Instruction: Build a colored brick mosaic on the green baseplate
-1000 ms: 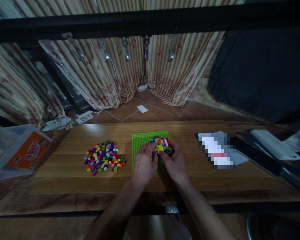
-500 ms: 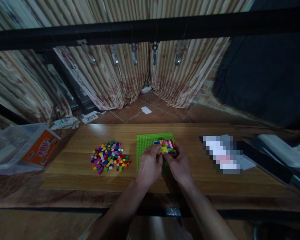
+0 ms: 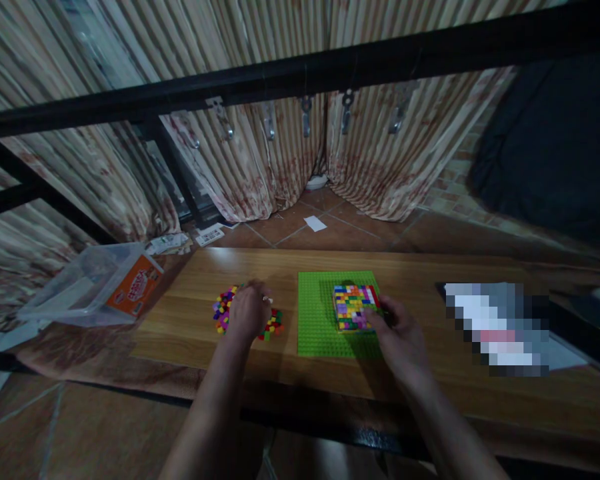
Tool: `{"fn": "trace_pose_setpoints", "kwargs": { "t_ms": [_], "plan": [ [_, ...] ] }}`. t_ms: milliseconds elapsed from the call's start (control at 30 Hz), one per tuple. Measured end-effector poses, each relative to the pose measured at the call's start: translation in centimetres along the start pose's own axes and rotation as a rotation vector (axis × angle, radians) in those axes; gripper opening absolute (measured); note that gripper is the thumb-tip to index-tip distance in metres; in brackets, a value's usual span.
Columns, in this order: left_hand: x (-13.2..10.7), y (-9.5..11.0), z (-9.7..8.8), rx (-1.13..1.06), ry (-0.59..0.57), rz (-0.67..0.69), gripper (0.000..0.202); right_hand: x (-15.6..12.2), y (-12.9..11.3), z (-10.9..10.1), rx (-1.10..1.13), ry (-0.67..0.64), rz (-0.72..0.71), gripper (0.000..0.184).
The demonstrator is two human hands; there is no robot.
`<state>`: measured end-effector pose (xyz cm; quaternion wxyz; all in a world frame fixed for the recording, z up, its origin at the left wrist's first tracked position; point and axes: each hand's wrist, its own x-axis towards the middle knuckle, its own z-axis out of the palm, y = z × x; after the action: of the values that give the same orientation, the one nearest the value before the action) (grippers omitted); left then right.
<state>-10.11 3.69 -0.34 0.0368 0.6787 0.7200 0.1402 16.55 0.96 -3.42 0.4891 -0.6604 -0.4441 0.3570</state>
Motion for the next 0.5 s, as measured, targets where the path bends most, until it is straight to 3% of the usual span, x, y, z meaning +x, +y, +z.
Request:
{"fn": "trace_pose_setpoints", "kwargs": {
  "t_ms": [167, 500],
  "plan": [
    [-0.23, 0.17, -0.05, 0.05, -0.011, 0.05, 0.02, -0.12, -0.24, 0.02, -0.037, 0.002, -0.015, 0.055],
    [-0.03, 0.27, 0.53, 0.085, -0.008, 0.015, 0.021, -0.12, -0.35, 0.07, -0.034, 0.01, -0.042, 0.05]
  ]
}}
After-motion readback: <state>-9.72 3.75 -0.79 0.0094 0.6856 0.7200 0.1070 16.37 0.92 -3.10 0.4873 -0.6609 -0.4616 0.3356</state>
